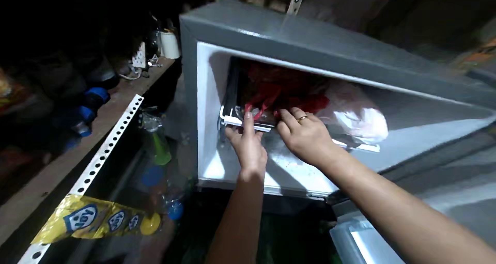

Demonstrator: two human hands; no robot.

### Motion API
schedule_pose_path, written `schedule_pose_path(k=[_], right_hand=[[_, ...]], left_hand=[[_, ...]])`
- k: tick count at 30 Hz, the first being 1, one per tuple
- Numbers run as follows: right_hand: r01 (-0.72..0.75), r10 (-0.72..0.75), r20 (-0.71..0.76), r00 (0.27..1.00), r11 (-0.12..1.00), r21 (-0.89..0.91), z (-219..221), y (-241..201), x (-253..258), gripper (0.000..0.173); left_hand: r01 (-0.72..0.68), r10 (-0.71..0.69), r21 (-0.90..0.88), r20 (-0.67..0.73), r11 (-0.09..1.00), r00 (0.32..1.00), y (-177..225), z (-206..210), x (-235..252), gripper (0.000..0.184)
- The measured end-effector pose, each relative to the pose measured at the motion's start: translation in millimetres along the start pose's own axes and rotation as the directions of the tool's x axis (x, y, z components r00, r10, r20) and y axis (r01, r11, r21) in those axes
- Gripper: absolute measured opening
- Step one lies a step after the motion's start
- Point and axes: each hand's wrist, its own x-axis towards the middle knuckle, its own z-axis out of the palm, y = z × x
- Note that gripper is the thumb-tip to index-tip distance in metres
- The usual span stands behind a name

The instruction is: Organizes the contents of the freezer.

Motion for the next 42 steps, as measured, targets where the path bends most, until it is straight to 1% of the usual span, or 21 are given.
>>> schedule_pose_path(k=[3, 6, 8, 11, 13, 14, 15, 16, 17, 18, 19, 21, 22, 23, 24, 25, 29, 33, 38, 40, 42], right_hand=[[0.0, 0.0, 0.016, 1.0, 0.999, 0.047, 2, 7, -1, 0.006], [0.005, -0.004, -0.009, 1.0, 0.998, 0.059, 4, 9, -7, 0.009], [0.003, -0.002, -0.006, 1.0, 0.996, 0.086, 2, 12, -10, 0.01], [-0.027, 0.028, -0.001, 1.0, 0.976, 0.217, -2, 19, -15, 0.012], [-0.089, 0.102, -0.022, 0.995, 0.936, 0.342, -5, 24, -22, 0.022], [-0.143, 0.18, -0.062, 0.982, 0.912, 0.383, -6, 24, -25, 0.03], [-0.217, 0.284, -0.114, 0.952, 0.888, 0.405, -8, 23, -25, 0.038], [-0.305, 0.402, -0.166, 0.901, 0.857, 0.416, -9, 21, -22, 0.045], [-0.409, 0.523, -0.181, 0.833, 0.802, 0.435, -13, 18, -14, 0.053], [-0.515, 0.636, -0.141, 0.759, 0.718, 0.468, -17, 15, -3, 0.062], [-0.614, 0.731, -0.048, 0.681, 0.605, 0.507, -22, 13, 11, 0.069], [-0.774, 0.824, 0.192, 0.533, 0.383, 0.505, -28, 10, 42, 0.07], [-0.829, 0.835, 0.286, 0.47, 0.306, 0.468, -28, 7, 57, 0.074], [-0.86, 0.835, 0.343, 0.429, 0.263, 0.436, -27, 4, 70, 0.086], [-0.867, 0.844, 0.345, 0.411, 0.245, 0.433, -22, 1, 78, 0.093], [-0.86, 0.862, 0.301, 0.408, 0.253, 0.442, -16, -2, 83, 0.093], [-0.76, 0.896, 0.085, 0.435, 0.315, 0.569, 0, -1, 78, 0.094], [-0.715, 0.911, 0.104, 0.398, 0.237, 0.658, 1, 10, 73, 0.087], [-0.61, 0.905, 0.104, 0.412, 0.189, 0.769, 5, 18, 72, 0.079], [-0.556, 0.909, 0.098, 0.405, 0.159, 0.816, 6, 23, 73, 0.069], [-0.555, 0.913, 0.107, 0.394, 0.144, 0.819, 7, 28, 72, 0.064]], left_hand=[[0.148, -0.15, 0.043, 0.07, 0.988, 0.986, 5, 10, 0, 0.043], [0.314, -0.309, -0.016, 0.134, 0.949, 0.941, 0, 17, -3, 0.039], [0.35, -0.343, -0.025, 0.145, 0.936, 0.928, -3, 20, -5, 0.042], [0.374, -0.37, -0.026, 0.1, 0.927, 0.924, -3, 23, -7, 0.046], [0.384, -0.381, -0.03, 0.077, 0.923, 0.921, -3, 24, -11, 0.047], [0.381, -0.378, -0.021, 0.073, 0.925, 0.923, -3, 24, -13, 0.046], [0.379, -0.376, -0.02, 0.074, 0.925, 0.924, -3, 24, -15, 0.045], [0.38, -0.377, -0.025, 0.071, 0.925, 0.923, -3, 24, -16, 0.043], [0.379, -0.377, -0.03, 0.062, 0.925, 0.924, -3, 23, -18, 0.043], [0.378, -0.376, -0.037, 0.053, 0.925, 0.925, -4, 23, -20, 0.042], [0.38, -0.378, -0.048, 0.054, 0.924, 0.924, -4, 22, -20, 0.042], [0.381, -0.378, -0.062, 0.06, 0.922, 0.924, -5, 20, -22, 0.044], [0.374, -0.371, -0.067, 0.061, 0.925, 0.927, -5, 20, -22, 0.044], [0.361, -0.357, -0.073, 0.056, 0.93, 0.932, -4, 20, -23, 0.043], [0.348, -0.345, -0.087, 0.049, 0.933, 0.937, -3, 21, -24, 0.041], [0.343, -0.34, -0.105, 0.046, 0.933, 0.939, -2, 21, -25, 0.04], [0.377, -0.371, -0.128, 0.07, 0.917, 0.926, -2, 19, -24, 0.04], [0.41, -0.404, -0.111, 0.074, 0.905, 0.912, 1, 19, -24, 0.042], [0.41, -0.407, -0.09, 0.057, 0.907, 0.912, 4, 21, -25, 0.039], [0.411, -0.408, -0.108, 0.05, 0.905, 0.912, 3, 19, -25, 0.038], [0.41, -0.408, -0.127, 0.041, 0.903, 0.912, 1, 17, -25, 0.035]])
